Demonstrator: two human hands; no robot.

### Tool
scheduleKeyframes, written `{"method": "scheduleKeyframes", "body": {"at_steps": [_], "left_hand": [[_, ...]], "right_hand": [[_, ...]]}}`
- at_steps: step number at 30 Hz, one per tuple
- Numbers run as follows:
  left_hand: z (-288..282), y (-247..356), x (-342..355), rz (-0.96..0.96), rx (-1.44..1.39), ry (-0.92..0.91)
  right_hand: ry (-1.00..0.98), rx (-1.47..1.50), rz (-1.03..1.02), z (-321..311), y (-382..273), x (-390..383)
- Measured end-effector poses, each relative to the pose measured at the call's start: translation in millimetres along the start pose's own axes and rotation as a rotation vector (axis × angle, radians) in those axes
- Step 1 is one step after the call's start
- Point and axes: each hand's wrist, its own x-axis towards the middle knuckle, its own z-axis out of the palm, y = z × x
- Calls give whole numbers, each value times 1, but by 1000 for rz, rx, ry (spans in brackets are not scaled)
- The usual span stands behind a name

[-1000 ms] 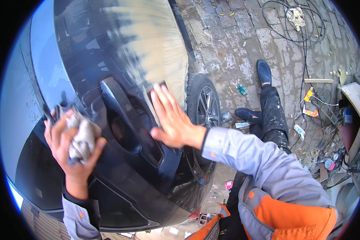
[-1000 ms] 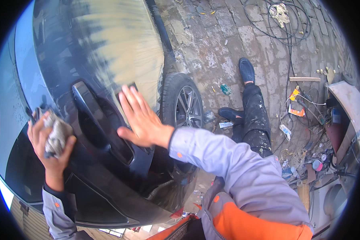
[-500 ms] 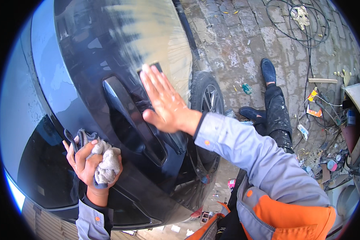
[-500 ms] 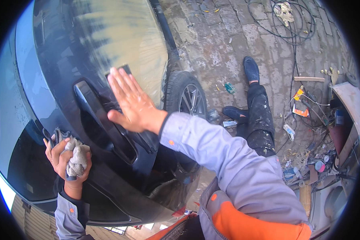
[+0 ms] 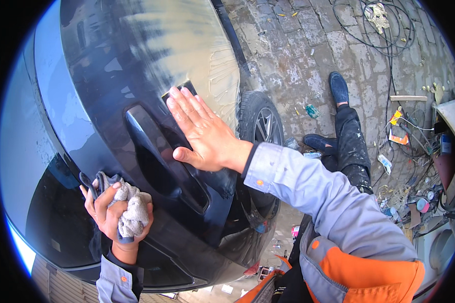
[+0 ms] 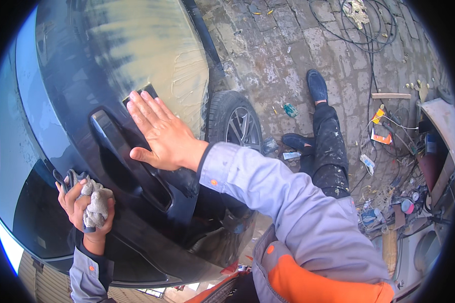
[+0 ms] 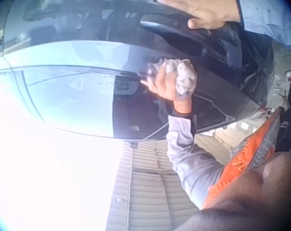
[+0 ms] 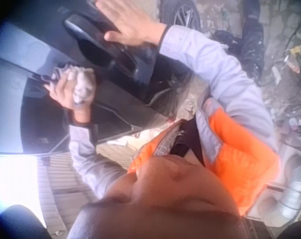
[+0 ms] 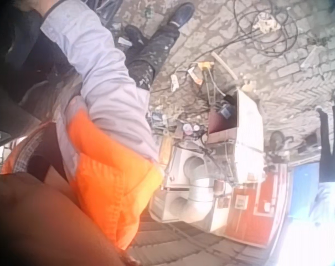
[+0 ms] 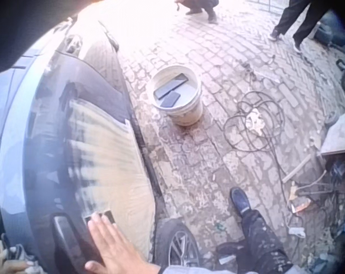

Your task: The person sands a section of a black car's rear quarter panel using a sanding block, repeatedly rubbing the surface in overlapping strokes. They hold a cloth in the other hand and briefly dip the sanding block into a bucket of water before continuing to sand the same area.

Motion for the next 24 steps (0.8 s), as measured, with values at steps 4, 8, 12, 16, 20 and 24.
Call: {"method": "scheduleKeyframes", "body": {"at_steps": [4,8,12,16,20,24], "left_hand": [[-1,-1,0,-3,-29,4],[-2,0,1,1,-22,2],[-1,0,1,25,7,-4],[0,-1,0,2,-21,0],[-2,-1,0,7,-19,-10],[-1,-1,1,9,-3,-4]], "right_hand": [[-116,48,-10,4,-14,-46],[-74,-13,-56,4,-12,-43],[-26,-15,22,-2,-7,-2],[-97,28,18,3,-22,-52],[-149,17,28,2,-26,-68],[-66,-31,65,-10,-13,-5]]}}
